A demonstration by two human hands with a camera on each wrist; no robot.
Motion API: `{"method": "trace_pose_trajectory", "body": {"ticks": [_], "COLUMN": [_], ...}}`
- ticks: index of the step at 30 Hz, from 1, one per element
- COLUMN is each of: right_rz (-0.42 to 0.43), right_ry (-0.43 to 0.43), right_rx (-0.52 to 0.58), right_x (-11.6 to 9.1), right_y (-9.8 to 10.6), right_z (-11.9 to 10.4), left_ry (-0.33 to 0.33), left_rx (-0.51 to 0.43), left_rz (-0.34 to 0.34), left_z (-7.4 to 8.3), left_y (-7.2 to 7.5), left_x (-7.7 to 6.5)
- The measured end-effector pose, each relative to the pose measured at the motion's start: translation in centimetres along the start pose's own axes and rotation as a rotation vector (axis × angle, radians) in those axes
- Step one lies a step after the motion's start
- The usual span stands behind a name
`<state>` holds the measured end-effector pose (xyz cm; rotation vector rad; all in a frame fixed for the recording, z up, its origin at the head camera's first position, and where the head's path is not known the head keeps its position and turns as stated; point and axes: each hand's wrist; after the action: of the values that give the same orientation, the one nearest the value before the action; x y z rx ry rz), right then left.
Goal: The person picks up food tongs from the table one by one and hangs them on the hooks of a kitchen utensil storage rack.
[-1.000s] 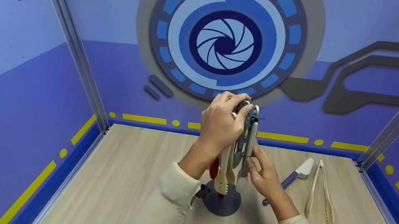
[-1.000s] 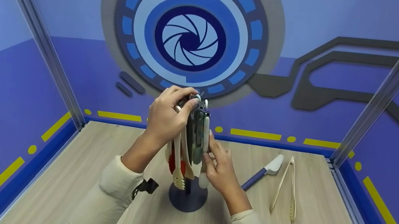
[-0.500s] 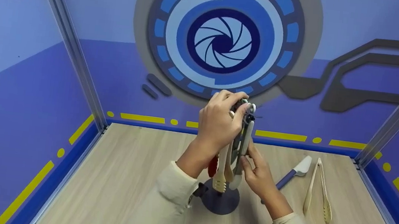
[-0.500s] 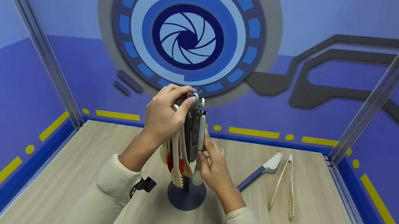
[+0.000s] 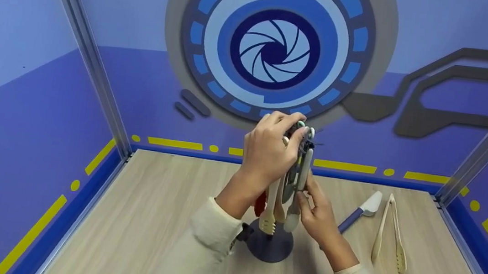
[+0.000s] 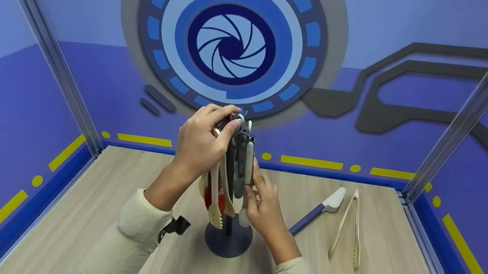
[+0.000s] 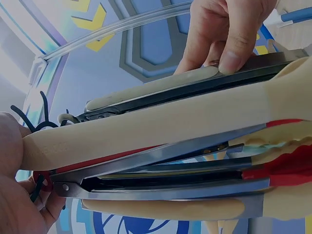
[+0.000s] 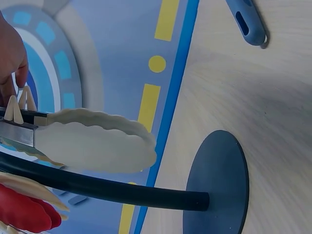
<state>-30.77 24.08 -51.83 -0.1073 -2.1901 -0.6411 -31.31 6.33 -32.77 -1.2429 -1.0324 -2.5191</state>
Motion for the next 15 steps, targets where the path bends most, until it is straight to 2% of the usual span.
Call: {"method": "trace_pose_trajectory", "body": {"ticks": [6, 11, 15], "right_rz": [-0.005, -0.02, -0.011], "right_ry": [0.033, -0.06, -0.148], "right_rx": [0.001, 0.039, 0.07], "right_x": [-0.1, -0.3, -0.6], "right_y": [0.6, 1.3, 1.9], "right_z": [-0.2, 0.0, 0.3], "left_ry": [-0.019, -0.007, 0.043], "left_rx": [-0.01, -0.038, -0.104], "left_rz": [-0.025, -0.088, -0.161], "left_z": [-0.2, -0.4, -0.3], "left_y": [0.3, 1.1, 1.8], "left_x": [-0.1, -0.1, 0.3]}}
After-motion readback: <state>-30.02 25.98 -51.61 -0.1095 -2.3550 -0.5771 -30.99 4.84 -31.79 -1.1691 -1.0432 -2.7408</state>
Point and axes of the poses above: each hand's wrist, its own x-axis towards the middle knuckle, its own y-axis out of the back of the hand, z = x × y
